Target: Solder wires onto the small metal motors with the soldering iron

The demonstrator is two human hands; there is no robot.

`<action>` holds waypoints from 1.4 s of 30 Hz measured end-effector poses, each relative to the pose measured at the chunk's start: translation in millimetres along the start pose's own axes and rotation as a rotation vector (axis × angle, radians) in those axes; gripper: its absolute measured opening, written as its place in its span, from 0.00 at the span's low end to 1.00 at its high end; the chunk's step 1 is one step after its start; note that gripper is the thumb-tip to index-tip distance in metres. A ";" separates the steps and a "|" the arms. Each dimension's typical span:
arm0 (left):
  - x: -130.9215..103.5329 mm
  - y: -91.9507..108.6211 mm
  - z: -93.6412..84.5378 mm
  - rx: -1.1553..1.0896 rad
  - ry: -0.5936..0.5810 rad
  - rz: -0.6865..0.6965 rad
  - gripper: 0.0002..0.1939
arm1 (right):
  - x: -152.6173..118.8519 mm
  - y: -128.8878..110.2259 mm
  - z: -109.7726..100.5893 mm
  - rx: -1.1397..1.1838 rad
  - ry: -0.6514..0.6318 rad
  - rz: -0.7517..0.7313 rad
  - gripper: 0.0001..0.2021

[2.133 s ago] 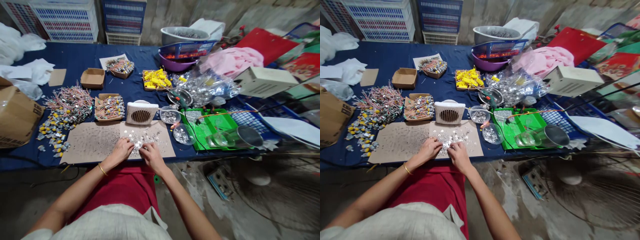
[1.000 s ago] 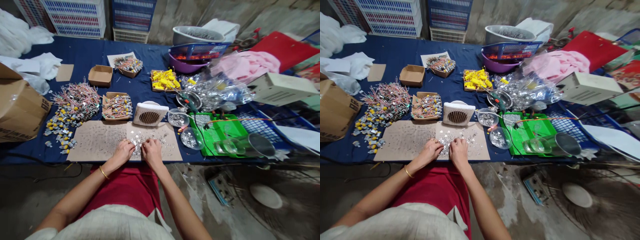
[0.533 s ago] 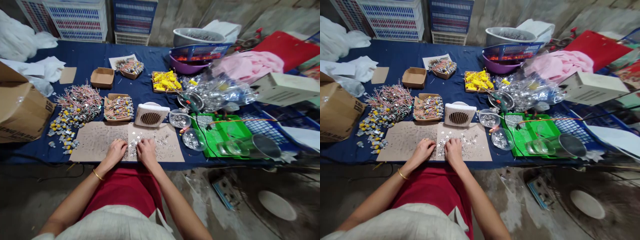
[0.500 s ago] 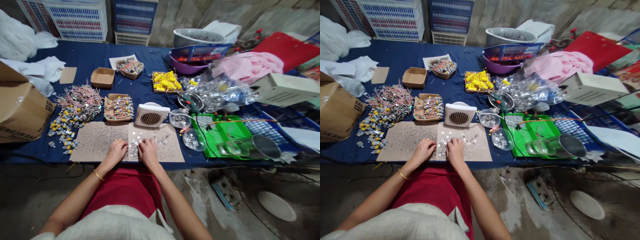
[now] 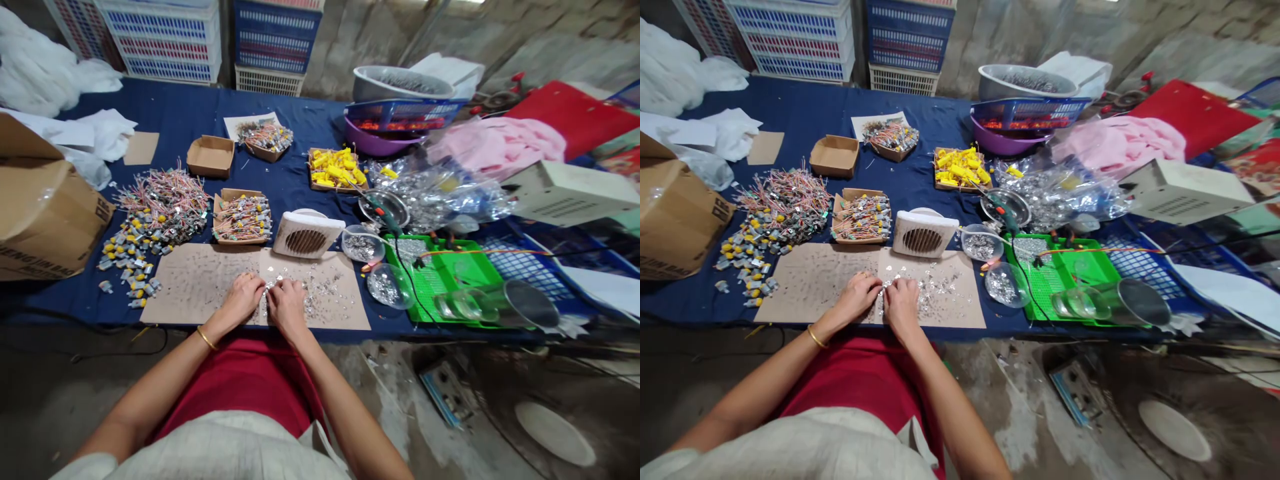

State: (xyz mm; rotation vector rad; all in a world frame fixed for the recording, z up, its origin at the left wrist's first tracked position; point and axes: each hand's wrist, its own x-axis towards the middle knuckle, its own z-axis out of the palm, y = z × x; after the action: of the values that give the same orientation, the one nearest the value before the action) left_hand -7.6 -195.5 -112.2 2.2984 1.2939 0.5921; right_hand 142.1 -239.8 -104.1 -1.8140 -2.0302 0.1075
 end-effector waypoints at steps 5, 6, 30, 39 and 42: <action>6.2 3.3 3.9 0.009 -0.038 0.018 0.07 | -3.4 8.3 -3.1 0.019 0.035 0.046 0.06; 6.7 3.9 4.4 0.016 -0.043 0.021 0.07 | -4.0 10.7 -4.5 0.022 0.045 0.058 0.06; -8.1 35.8 6.0 0.163 0.032 0.048 0.10 | -20.0 18.9 -15.9 0.155 0.137 0.107 0.08; -14.0 24.9 1.3 0.063 0.056 -0.024 0.10 | -16.2 34.2 -27.1 0.089 0.087 0.113 0.07; -11.1 13.1 -9.7 0.078 0.069 -0.137 0.08 | -12.5 34.0 -25.6 0.092 0.060 0.098 0.07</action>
State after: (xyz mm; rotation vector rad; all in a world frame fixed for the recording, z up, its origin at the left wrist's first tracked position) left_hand -9.3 -209.6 -98.6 2.2459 1.5177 0.5881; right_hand 183.7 -252.3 -95.0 -1.8371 -1.8656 0.1701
